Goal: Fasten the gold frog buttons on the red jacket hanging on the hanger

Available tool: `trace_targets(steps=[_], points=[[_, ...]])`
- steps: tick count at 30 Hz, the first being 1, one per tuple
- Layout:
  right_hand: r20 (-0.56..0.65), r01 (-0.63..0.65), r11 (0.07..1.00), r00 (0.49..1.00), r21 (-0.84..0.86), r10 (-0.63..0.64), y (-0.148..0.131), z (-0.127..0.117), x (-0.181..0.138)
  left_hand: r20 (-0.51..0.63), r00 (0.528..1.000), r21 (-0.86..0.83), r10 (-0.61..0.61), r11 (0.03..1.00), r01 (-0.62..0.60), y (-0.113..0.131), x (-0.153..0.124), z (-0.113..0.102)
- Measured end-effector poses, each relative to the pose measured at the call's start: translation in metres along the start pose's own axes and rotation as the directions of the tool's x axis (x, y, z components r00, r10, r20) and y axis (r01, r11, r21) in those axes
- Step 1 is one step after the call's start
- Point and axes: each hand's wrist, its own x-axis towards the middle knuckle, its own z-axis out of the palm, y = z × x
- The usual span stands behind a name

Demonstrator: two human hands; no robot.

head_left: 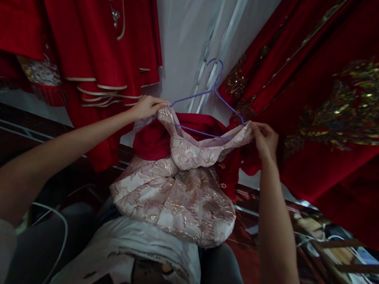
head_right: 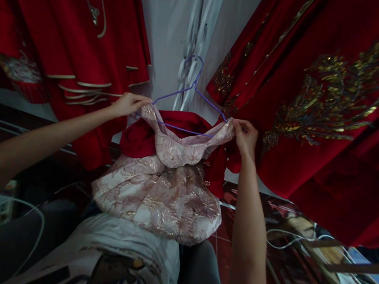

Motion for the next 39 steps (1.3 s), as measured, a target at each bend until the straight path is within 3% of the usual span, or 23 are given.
trace_targets(steps=[3,5,7,9,12,15,18,22,24,27,31,34,39], points=[[-0.146,-0.104,0.995,0.984,-0.013,0.101,0.017,-0.003,-0.01,-0.033,0.991,0.089,-0.129,0.987,0.131,-0.015,-0.015,-0.006],[-0.199,-0.232,0.972,0.951,0.035,0.234,0.027,-0.004,-0.024,0.051,0.966,0.149,-0.252,0.959,0.242,-0.024,-0.027,-0.011],[-0.152,-0.399,0.912,0.899,0.098,0.41,0.035,-0.004,-0.041,0.163,0.928,0.192,-0.336,0.933,0.304,-0.029,-0.038,-0.015],[0.009,-0.513,0.855,0.858,0.076,0.514,0.037,-0.004,-0.058,0.225,0.928,0.202,-0.297,0.946,0.253,-0.024,-0.046,-0.014],[0.241,-0.418,0.907,0.876,-0.05,0.417,0.028,-0.003,-0.074,0.239,0.971,0.17,-0.013,0.985,-0.029,0.001,-0.049,-0.004],[0.357,-0.164,0.977,0.912,-0.134,0.202,0.004,0.002,-0.077,0.246,0.922,0.15,0.299,0.928,-0.34,0.036,-0.042,0.018],[0.32,0.058,0.981,0.947,-0.185,0.004,-0.026,0.009,-0.074,0.252,0.864,0.171,0.436,0.859,-0.483,0.057,-0.032,0.046],[0.128,0.259,0.956,0.962,-0.137,-0.242,-0.043,0.009,-0.066,0.266,0.872,0.145,0.41,0.878,-0.457,0.053,-0.028,0.074],[0.017,0.238,0.959,0.971,-0.155,-0.238,-0.031,0.003,-0.061,0.277,0.866,0.115,0.418,0.88,-0.461,0.045,-0.032,0.078],[-0.145,0.057,0.973,0.985,-0.222,-0.091,0.003,-0.009,-0.058,0.279,0.849,0.098,0.449,0.866,-0.49,0.039,-0.04,0.072],[-0.214,-0.069,0.953,0.977,-0.297,0.004,0.038,-0.022,-0.062,0.259,0.85,0.089,0.458,0.865,-0.494,0.043,-0.048,0.063],[-0.26,-0.111,0.943,0.965,-0.314,0.027,0.044,-0.023,-0.065,0.254,0.849,0.097,0.463,0.861,-0.499,0.049,-0.05,0.061],[-0.284,-0.072,0.954,0.959,-0.292,-0.014,0.036,-0.016,-0.054,0.241,0.854,0.093,0.461,0.865,-0.493,0.053,-0.051,0.062]])
